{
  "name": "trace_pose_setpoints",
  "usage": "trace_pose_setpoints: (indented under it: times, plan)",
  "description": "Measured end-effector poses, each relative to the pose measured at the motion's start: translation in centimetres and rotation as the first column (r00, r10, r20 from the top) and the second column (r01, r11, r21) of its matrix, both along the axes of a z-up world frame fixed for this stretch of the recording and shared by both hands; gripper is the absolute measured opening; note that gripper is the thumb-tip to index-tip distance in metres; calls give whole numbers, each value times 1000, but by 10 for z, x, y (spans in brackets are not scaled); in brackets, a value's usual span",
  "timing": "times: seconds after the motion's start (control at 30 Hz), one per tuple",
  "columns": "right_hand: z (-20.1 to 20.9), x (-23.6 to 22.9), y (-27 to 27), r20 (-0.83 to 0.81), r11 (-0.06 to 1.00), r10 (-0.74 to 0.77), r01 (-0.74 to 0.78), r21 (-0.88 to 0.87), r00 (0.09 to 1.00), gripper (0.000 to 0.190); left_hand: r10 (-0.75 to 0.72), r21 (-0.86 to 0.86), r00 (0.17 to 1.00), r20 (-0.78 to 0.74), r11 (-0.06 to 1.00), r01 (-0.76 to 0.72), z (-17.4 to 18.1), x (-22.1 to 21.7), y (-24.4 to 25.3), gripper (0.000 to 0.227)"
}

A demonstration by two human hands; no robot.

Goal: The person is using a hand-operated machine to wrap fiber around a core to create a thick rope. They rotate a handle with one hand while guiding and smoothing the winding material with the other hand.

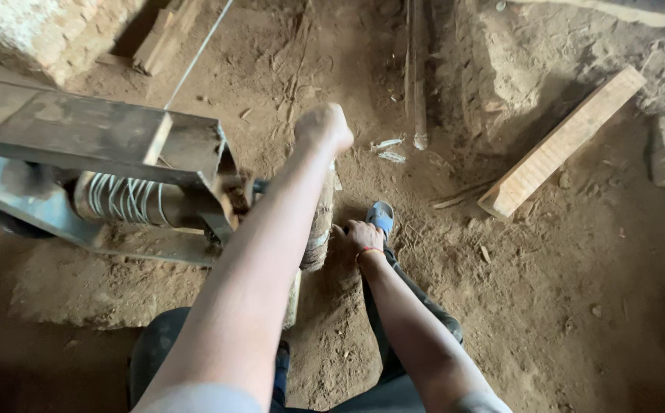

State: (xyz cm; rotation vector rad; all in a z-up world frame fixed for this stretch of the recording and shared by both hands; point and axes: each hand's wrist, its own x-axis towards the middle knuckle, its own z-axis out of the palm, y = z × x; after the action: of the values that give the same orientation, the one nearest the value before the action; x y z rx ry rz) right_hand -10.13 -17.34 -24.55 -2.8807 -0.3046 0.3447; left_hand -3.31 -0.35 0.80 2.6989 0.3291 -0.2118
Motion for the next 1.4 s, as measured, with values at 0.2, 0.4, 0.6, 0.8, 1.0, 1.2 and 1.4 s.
trace_pose_setpoints:
  times: [0.2,0.4,0.6,0.8,1.0,1.2,1.4]
  plan:
    - [10,3,4,-14,1000,-28,28,-8,1000,60,-33,186,901,433,981,-54,-18,-108,-29,74]
    - [-9,14,-2,-5,1000,4,-4,23,1000,51,-106,272,683,722,952,-141,-56,-158,-35,82]
    - [-20,7,-6,18,999,-1,0,34,1000,52,-78,270,853,516,960,-76,-39,-148,-35,89]
    - [-11,-11,-5,99,994,2,-13,106,995,49,-15,275,899,438,954,-118,-27,-131,-37,81]
    - [1,-20,-6,44,997,27,-30,73,999,60,43,276,947,317,951,-136,-21,-109,-38,80]
    - [5,-30,-8,19,997,50,-51,61,999,64,50,275,969,242,954,-117,-10,-98,-36,89]
    - [-7,-32,-14,26,995,77,-78,64,997,60,20,261,964,266,961,-92,1,-96,-34,86]
